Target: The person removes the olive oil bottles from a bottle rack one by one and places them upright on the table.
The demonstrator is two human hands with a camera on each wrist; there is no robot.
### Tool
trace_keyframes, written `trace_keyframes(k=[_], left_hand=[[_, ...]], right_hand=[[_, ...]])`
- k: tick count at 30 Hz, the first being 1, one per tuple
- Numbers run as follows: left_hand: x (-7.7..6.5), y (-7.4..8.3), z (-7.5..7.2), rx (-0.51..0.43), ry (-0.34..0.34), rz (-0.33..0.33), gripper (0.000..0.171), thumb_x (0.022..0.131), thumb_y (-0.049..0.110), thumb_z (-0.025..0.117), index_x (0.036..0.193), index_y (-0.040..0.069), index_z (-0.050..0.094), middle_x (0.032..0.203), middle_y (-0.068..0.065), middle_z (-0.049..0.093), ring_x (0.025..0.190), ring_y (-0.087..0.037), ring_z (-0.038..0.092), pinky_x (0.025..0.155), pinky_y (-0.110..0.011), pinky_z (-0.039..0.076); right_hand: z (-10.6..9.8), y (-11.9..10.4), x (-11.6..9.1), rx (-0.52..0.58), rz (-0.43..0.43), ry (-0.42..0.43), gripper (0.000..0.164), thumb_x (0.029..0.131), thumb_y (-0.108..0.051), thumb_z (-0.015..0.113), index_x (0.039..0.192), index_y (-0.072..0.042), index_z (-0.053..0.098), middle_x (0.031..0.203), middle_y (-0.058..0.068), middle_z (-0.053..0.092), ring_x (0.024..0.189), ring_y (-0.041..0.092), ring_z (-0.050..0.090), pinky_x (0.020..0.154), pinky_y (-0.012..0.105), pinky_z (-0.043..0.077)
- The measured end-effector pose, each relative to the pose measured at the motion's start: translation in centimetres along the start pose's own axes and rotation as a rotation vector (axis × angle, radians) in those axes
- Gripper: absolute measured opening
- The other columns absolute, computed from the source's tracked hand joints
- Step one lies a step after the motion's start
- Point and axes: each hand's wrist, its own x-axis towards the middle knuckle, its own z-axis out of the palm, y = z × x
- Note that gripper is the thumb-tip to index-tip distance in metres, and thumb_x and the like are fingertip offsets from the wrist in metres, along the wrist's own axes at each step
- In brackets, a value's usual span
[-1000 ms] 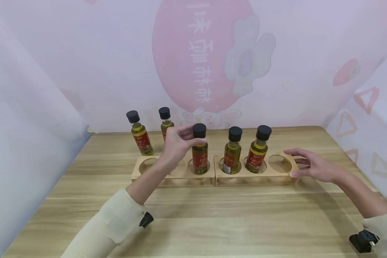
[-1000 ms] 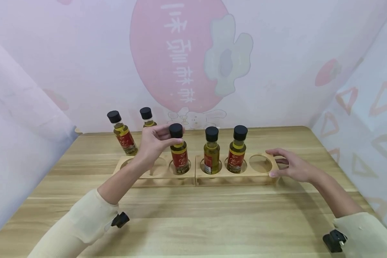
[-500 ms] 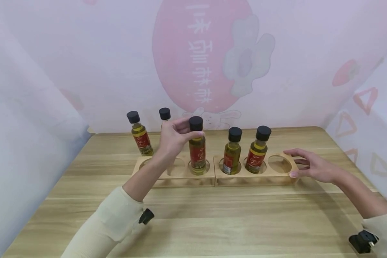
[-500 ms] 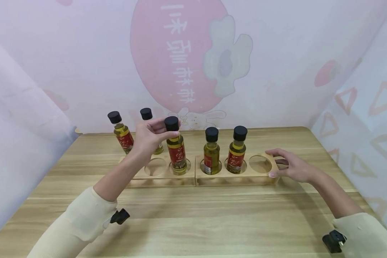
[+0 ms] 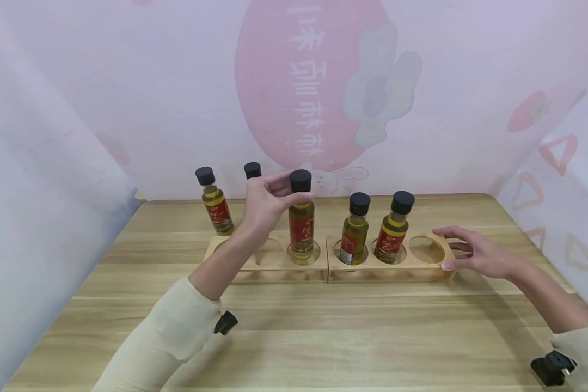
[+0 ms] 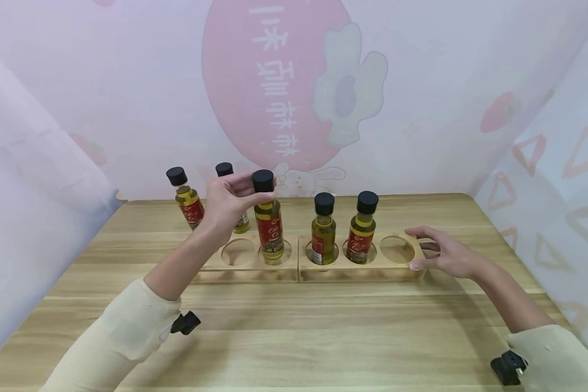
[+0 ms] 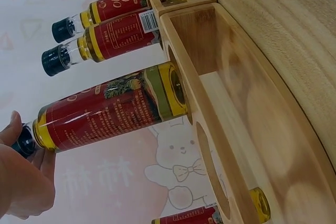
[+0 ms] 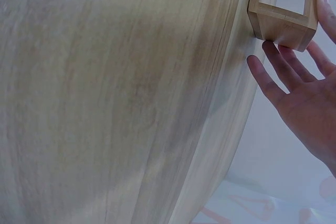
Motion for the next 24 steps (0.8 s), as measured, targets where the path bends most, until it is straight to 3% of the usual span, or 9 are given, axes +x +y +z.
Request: trace_keyframes(k=[8, 13, 24], left_hand=[[0.1, 0.5, 0.5, -0.024, 0.011, -0.015, 0.049, 0.084, -0.004, 0.085, 0.130, -0.001, 0.070, 0.118, -0.017, 0.075, 0.107, -0.023, 0.075, 0.095, -0.031, 0.060], [0.3, 0.8, 0.6, -0.049, 0.020, 0.012, 0.049, 0.083, -0.007, 0.083, 0.130, -0.003, 0.069, 0.118, -0.020, 0.074, 0.105, -0.023, 0.076, 0.095, -0.031, 0.060], [0.8, 1.1, 0.6, -0.066, 0.052, 0.030, 0.047, 0.083, -0.008, 0.083, 0.127, -0.005, 0.070, 0.117, -0.020, 0.074, 0.099, -0.016, 0.077, 0.096, -0.031, 0.060]], right_hand=[[0.0, 0.0, -0.3, -0.006, 0.012, 0.003, 0.070, 0.093, -0.004, 0.076, 0.150, 0.012, 0.038, 0.151, 0.035, 0.040, 0.131, 0.062, 0.046, 0.093, 0.023, 0.056], [0.0, 0.1, -0.2, -0.001, 0.008, 0.004, 0.070, 0.093, -0.003, 0.076, 0.150, 0.012, 0.038, 0.151, 0.036, 0.039, 0.131, 0.062, 0.046, 0.092, 0.017, 0.054], [0.1, 0.1, 0.0, 0.004, 0.006, 0.002, 0.070, 0.093, -0.003, 0.076, 0.149, 0.012, 0.038, 0.151, 0.035, 0.040, 0.132, 0.060, 0.046, 0.092, 0.017, 0.054]])
